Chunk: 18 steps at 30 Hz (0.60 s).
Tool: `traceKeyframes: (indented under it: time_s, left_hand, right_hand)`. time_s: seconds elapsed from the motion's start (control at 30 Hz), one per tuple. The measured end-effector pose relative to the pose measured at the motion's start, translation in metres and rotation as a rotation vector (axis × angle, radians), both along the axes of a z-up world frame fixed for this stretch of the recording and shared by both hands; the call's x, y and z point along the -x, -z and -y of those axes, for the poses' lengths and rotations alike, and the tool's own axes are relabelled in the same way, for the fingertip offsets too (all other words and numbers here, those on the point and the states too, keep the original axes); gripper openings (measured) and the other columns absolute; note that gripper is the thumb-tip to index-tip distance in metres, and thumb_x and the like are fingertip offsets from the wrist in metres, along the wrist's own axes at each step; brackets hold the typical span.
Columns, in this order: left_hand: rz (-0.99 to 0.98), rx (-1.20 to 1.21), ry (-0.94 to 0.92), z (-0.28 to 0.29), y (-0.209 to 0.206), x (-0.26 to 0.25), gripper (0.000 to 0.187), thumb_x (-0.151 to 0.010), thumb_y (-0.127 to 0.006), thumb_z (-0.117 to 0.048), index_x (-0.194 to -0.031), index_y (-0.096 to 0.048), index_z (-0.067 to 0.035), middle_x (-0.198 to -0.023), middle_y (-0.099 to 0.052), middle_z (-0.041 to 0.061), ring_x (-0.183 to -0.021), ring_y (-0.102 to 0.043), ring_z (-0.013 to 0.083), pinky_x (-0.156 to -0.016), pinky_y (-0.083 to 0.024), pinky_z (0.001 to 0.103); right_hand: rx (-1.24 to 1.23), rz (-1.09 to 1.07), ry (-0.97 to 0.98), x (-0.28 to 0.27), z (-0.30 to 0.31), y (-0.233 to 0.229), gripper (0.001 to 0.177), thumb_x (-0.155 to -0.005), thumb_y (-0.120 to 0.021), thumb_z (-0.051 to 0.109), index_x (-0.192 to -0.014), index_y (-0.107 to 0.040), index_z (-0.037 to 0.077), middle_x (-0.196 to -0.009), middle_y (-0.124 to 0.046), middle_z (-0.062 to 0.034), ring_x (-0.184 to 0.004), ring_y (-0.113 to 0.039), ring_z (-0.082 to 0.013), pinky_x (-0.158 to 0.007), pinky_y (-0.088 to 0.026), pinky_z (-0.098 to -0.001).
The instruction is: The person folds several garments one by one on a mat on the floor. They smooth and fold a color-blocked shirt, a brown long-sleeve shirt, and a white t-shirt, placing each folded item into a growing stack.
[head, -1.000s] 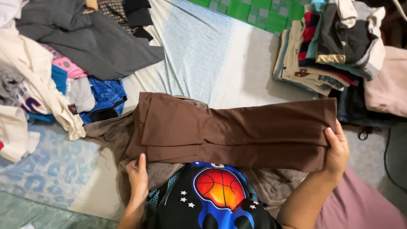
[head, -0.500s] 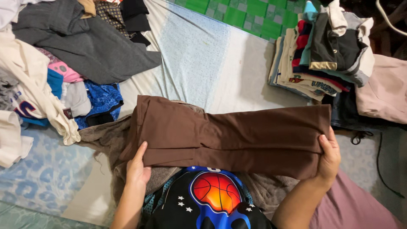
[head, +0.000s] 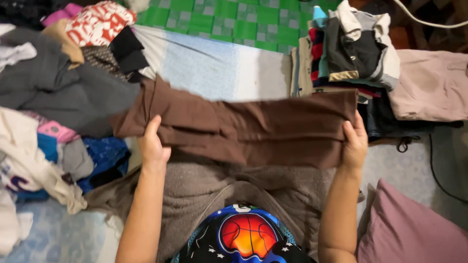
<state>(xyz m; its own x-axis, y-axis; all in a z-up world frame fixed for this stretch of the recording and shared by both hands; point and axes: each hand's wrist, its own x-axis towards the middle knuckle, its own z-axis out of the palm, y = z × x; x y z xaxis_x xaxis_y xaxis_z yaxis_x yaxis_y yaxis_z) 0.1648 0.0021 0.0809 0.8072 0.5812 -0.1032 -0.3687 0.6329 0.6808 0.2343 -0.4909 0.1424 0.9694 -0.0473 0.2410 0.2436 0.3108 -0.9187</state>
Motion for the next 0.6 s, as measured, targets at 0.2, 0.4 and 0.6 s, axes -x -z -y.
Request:
traceKeyframes:
  time_s: [0.2, 0.4, 0.6]
  left_hand:
    - [0.035, -0.065, 0.048, -0.027, 0.084, -0.092, 0.058, -0.089, -0.067, 0.007, -0.144, -0.051, -0.001, -0.146, -0.057, 0.011, -0.133, -0.056, 0.0264, -0.114, -0.046, 0.039]
    - [-0.867, -0.207, -0.080, -0.054, 0.169, -0.128, 0.089, -0.084, -0.073, -0.003, -0.157, -0.022, 0.001, -0.158, -0.036, 0.018, -0.140, -0.045, 0.0304, -0.115, -0.039, 0.041]
    - [-0.842, -1.461, -0.386, 0.003, 0.153, -0.121, 0.100, -0.090, -0.072, -0.008, -0.164, -0.006, 0.004, -0.170, -0.003, 0.028, -0.156, -0.007, 0.0476, -0.122, -0.007, 0.064]
  right_hand:
    - [0.073, -0.087, 0.130, -0.067, -0.010, 0.093, 0.044, -0.104, -0.058, 0.005, -0.148, -0.052, 0.000, -0.139, -0.063, -0.0078, -0.122, -0.061, -0.0151, -0.108, -0.048, -0.0307]
    - [0.569, -0.321, 0.312, -0.095, -0.008, 0.172, 0.042, -0.099, -0.064, 0.006, -0.140, -0.056, -0.003, -0.126, -0.068, -0.0115, -0.112, -0.062, -0.0177, -0.098, -0.049, -0.0300]
    - [0.554, -0.335, 0.327, -0.098, 0.035, 0.186, 0.040, -0.099, -0.062, 0.006, -0.138, -0.059, -0.003, -0.124, -0.070, -0.0107, -0.109, -0.065, -0.0168, -0.096, -0.051, -0.0301]
